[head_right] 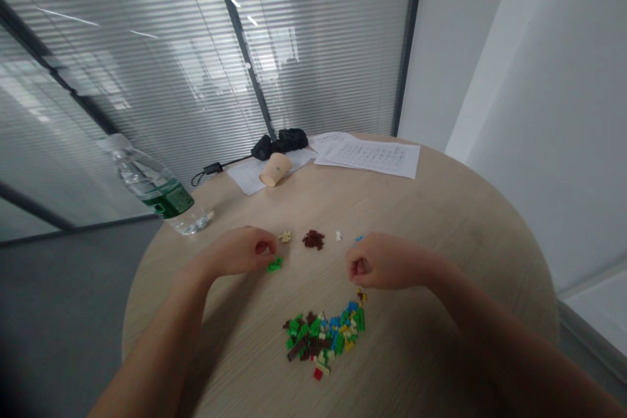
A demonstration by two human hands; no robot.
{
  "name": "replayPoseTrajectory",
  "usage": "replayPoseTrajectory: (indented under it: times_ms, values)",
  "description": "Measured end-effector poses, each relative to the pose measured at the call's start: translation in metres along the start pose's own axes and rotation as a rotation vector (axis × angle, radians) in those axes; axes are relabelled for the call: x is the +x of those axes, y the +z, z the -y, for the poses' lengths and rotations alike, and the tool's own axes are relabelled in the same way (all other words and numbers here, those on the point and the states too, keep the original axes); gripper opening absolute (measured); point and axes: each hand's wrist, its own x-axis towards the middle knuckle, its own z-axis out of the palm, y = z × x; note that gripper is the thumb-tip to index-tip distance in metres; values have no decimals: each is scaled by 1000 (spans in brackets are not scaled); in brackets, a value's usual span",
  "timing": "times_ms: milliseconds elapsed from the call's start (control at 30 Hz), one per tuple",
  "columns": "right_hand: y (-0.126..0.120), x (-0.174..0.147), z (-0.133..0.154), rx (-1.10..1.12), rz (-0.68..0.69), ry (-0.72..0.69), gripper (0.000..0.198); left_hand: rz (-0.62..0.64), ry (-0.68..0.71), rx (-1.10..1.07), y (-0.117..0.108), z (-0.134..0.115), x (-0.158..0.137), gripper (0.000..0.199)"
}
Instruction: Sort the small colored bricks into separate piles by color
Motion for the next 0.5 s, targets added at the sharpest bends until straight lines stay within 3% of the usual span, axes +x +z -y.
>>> replayPoseTrajectory:
  times_ms: [267,500]
  values:
    - [-2,-2,-6,30,93,-45,15,6,-9,-25,-1,-2,1,20]
    - [2,0,-7,56,120,-94,17,-52,107,-101,5,-1,7,19]
